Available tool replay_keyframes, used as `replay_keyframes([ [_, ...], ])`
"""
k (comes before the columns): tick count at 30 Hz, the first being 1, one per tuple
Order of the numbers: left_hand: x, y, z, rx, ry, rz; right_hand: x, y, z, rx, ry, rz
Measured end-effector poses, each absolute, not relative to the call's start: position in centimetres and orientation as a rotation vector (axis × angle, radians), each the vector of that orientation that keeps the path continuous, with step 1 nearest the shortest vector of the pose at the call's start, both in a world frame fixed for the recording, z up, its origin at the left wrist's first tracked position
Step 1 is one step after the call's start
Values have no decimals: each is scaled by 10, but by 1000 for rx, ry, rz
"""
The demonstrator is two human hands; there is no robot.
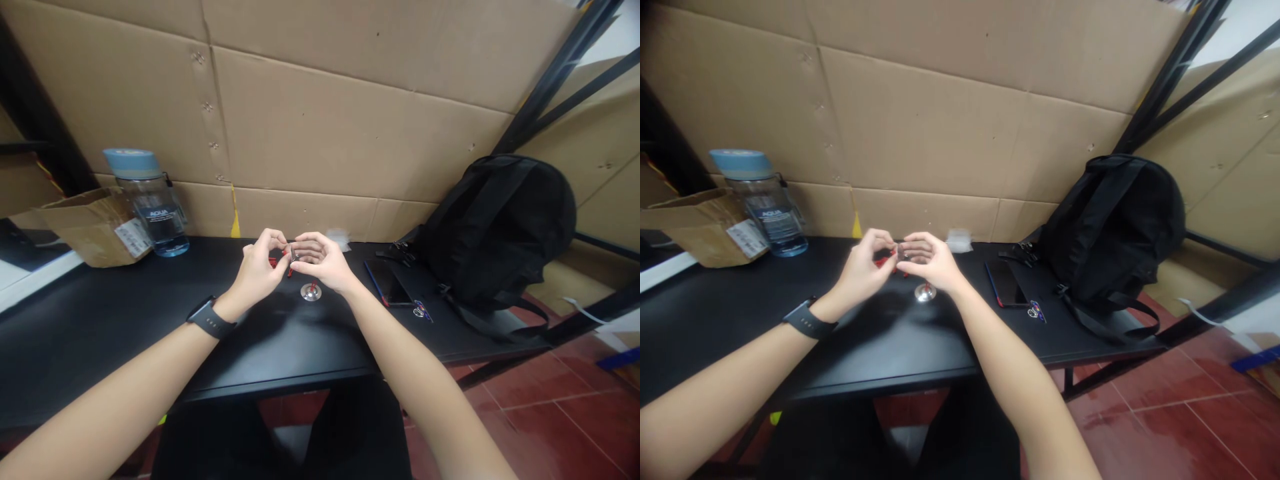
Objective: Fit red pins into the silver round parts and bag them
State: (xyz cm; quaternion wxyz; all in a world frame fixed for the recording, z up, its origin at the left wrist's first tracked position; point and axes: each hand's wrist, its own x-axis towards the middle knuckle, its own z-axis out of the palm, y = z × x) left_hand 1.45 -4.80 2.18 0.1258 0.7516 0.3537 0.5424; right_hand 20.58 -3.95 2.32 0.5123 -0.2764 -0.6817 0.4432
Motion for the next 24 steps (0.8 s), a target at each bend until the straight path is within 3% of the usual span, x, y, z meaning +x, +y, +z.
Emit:
replay_keyframes([
  [16,22,-43,18,1394,880,1361,206,-31,16,-615,-1720,987],
  [24,16,-47,17,2007,983,1575,201,-36,15,-728,-1540,1109],
])
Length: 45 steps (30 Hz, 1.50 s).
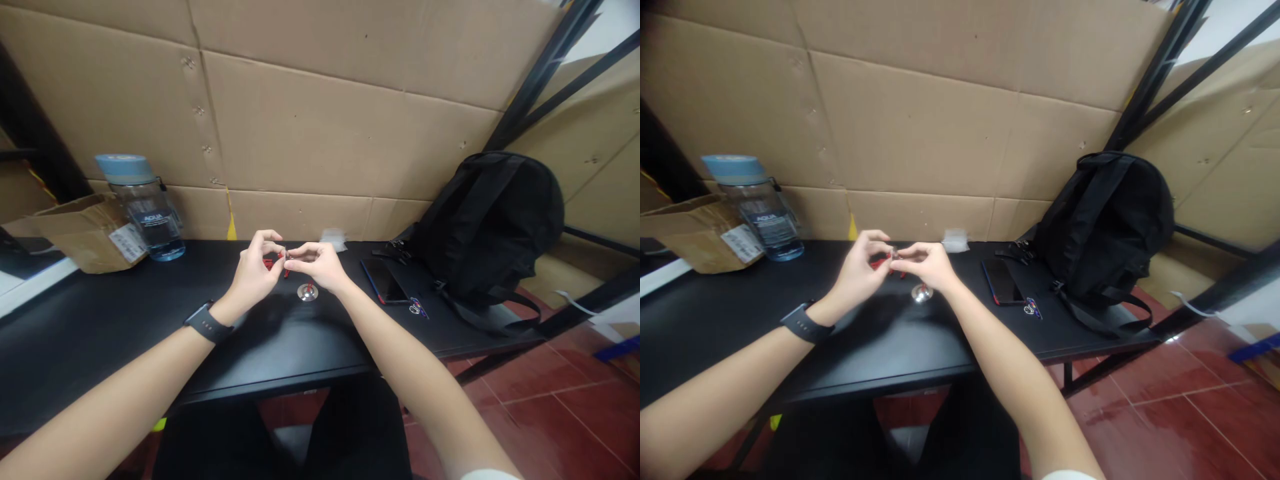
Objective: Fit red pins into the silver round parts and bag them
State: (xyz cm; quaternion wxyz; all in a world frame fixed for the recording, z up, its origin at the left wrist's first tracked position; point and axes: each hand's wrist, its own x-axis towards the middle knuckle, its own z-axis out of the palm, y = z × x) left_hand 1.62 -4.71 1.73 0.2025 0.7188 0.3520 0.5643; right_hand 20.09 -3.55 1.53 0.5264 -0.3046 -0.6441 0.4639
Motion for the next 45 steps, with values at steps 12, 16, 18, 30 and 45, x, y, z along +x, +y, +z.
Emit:
replay_keyframes([
  [12,15,-36,6,2033,1099,1572,194,-33,7,-836,-1594,966],
  [16,15,-35,5,2015,1089,1565,194,-32,9,-842,-1563,1041],
  [18,15,-34,4,2011,1078,1557,194,-30,8,-842,-1558,1043],
  [30,12,-39,10,2111,1125,1492,201,-24,3,-865,-1760,834],
  [45,13,-46,19,2139,1058,1480,207,-36,20,-820,-2051,369],
])
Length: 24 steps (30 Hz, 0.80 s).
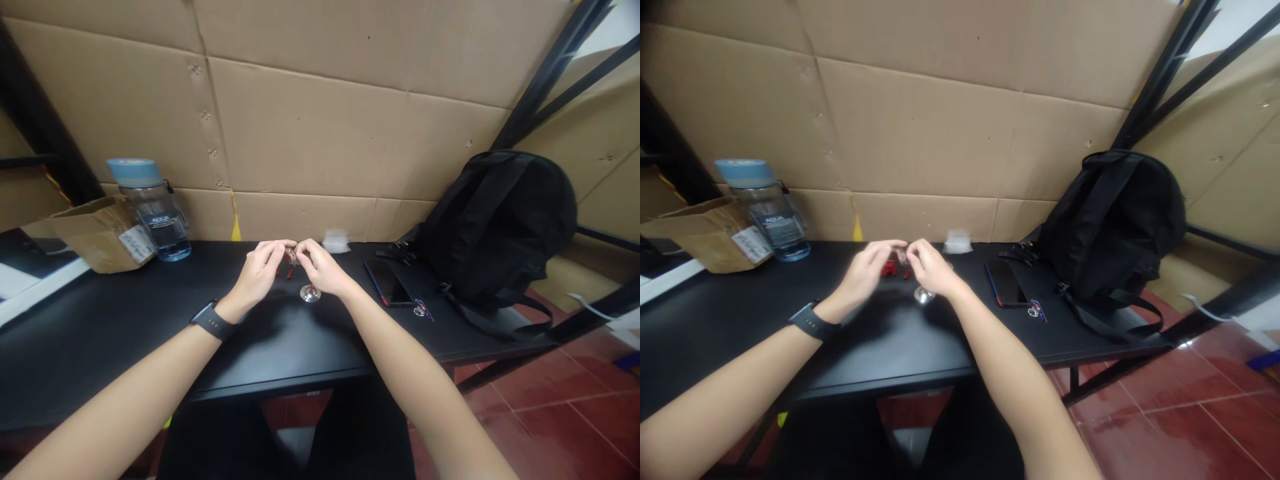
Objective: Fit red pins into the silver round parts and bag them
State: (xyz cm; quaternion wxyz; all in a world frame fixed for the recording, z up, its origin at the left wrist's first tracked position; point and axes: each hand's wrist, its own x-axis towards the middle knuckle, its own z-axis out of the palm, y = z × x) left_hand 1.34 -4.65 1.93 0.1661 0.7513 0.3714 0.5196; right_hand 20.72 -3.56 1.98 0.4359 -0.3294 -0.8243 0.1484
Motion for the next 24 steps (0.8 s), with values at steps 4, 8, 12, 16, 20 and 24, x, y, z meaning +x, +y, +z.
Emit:
replay_keyframes([
  [4,14,-48,20,2264,1054,1418,207,-34,18,-784,-2016,350],
  [8,14,-46,19,2284,1062,1378,208,-34,18,-810,-2019,325],
  [12,11,-45,24,2367,1088,1384,210,-36,20,-854,-2052,311],
  [16,10,-45,30,2452,1142,1364,211,-34,19,-888,-2049,341],
  [20,9,-45,30,2490,1169,1350,211,-26,12,-851,-1992,495],
  [24,8,-45,31,2512,1197,1321,210,-21,6,-817,-1937,622],
])
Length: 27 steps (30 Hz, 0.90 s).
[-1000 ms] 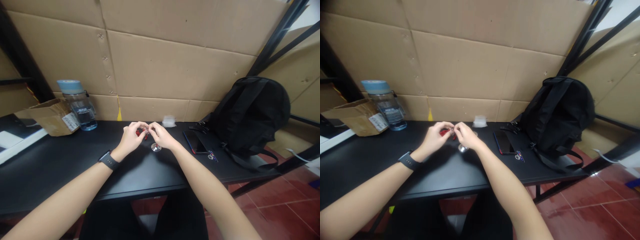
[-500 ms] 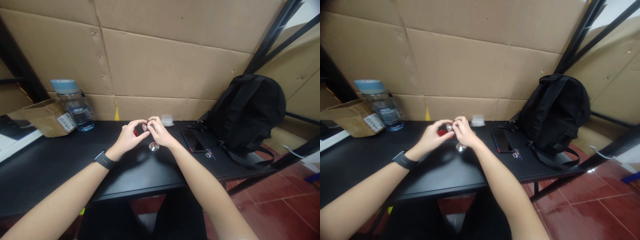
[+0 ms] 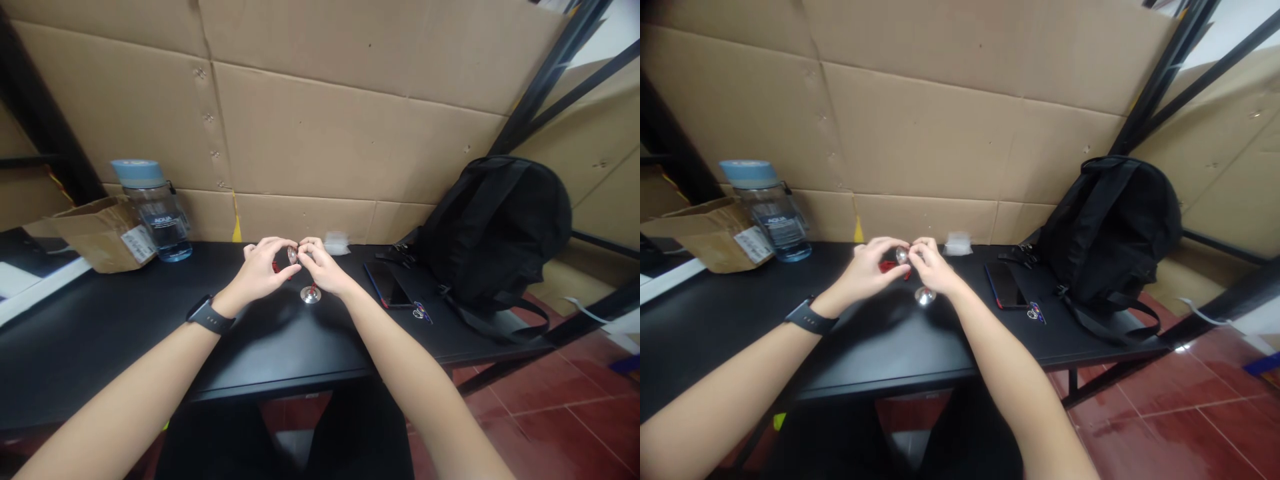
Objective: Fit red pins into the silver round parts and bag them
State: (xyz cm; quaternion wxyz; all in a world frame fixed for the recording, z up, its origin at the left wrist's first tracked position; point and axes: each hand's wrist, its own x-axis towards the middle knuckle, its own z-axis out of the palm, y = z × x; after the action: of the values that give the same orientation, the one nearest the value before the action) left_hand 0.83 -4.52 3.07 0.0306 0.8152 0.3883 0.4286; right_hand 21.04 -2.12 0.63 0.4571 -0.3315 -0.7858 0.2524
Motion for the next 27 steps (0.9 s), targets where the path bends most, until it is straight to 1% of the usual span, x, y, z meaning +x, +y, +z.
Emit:
replay_keyframes([
  [7,4,-44,35,2483,1158,1214,210,-24,9,-828,-1925,683],
  [13,-2,-40,37,2570,1103,1122,209,-22,4,-833,-1931,735],
  [23,-12,-39,42,2489,891,1141,206,-35,20,-724,-1912,832],
  [27,-13,-36,43,2342,844,1126,203,-36,18,-747,-1878,853],
])
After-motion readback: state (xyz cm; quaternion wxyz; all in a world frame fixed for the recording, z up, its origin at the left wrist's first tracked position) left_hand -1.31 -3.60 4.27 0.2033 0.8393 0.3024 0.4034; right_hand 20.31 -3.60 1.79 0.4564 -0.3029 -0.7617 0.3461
